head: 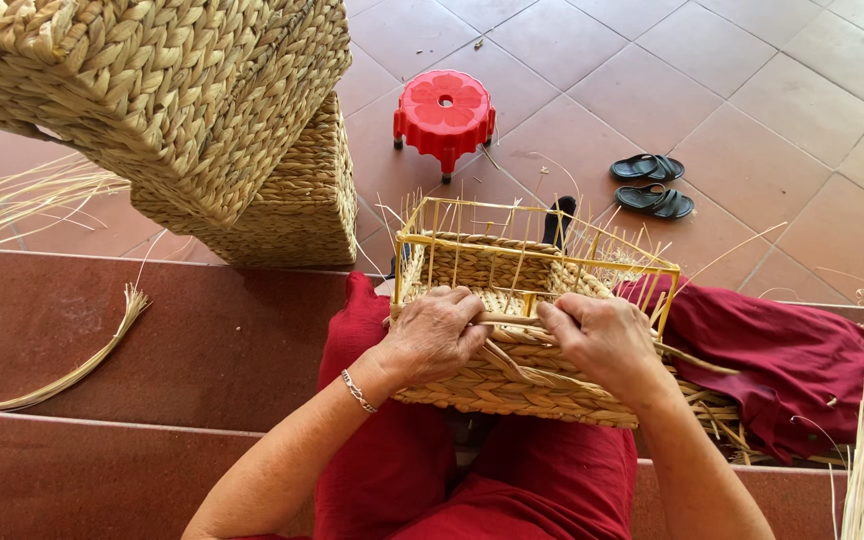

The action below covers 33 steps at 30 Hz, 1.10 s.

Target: The person weaves a rectangular basket by hand, interlacing dried palm strips through a pre-formed frame. They repeatedly thread strips, pull them tight, and trim excess material with scissors. The basket gradually gains height as the weave progresses.

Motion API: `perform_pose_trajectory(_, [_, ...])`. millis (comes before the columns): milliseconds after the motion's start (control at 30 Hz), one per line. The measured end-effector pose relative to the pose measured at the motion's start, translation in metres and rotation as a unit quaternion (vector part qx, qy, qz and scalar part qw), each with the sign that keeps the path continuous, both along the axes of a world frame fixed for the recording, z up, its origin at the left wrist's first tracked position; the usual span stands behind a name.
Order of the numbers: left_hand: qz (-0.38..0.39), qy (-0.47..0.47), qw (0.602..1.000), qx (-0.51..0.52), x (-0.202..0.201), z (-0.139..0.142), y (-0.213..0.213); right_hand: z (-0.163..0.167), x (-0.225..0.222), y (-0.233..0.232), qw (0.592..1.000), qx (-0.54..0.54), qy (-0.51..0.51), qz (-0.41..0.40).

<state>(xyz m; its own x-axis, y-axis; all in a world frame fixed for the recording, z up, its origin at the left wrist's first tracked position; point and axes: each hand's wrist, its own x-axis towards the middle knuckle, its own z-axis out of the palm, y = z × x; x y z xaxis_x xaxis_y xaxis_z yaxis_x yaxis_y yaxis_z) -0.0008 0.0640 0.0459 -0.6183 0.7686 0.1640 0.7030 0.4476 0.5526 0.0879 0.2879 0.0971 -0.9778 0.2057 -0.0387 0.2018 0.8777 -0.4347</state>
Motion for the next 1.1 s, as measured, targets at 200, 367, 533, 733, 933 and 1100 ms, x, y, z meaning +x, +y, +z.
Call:
perform_pose_trajectory(200, [-0.013, 0.094, 0.993, 0.074, -0.004, -0.01, -0.003, -0.022, 0.001, 0.01, 0.994, -0.007, 0.1, 0.045])
perform_pose_trajectory(367, [-0.044, 0.018, 0.985, 0.164, -0.013, -0.007, -0.016, -0.045, 0.009, -0.018, 0.962, 0.058, 0.247, 0.102])
perform_pose_trajectory(533, [-0.02, 0.002, 0.989, 0.148, -0.017, -0.013, -0.008, -0.055, 0.0, -0.026, 0.97, 0.088, 0.22, 0.047])
perform_pose_trajectory(733, [0.073, -0.091, 0.987, 0.108, -0.019, -0.007, 0.004, -0.057, 0.025, -0.019, 0.967, 0.065, 0.241, 0.046])
perform_pose_trajectory(933, [0.074, -0.114, 0.988, 0.069, -0.008, 0.007, -0.005, -0.062, 0.089, 0.066, 0.937, 0.054, 0.345, 0.015])
perform_pose_trajectory(1100, [0.117, -0.189, 0.973, 0.058, 0.009, 0.012, -0.023, -0.118, 0.137, 0.167, 0.885, -0.18, 0.275, -0.329])
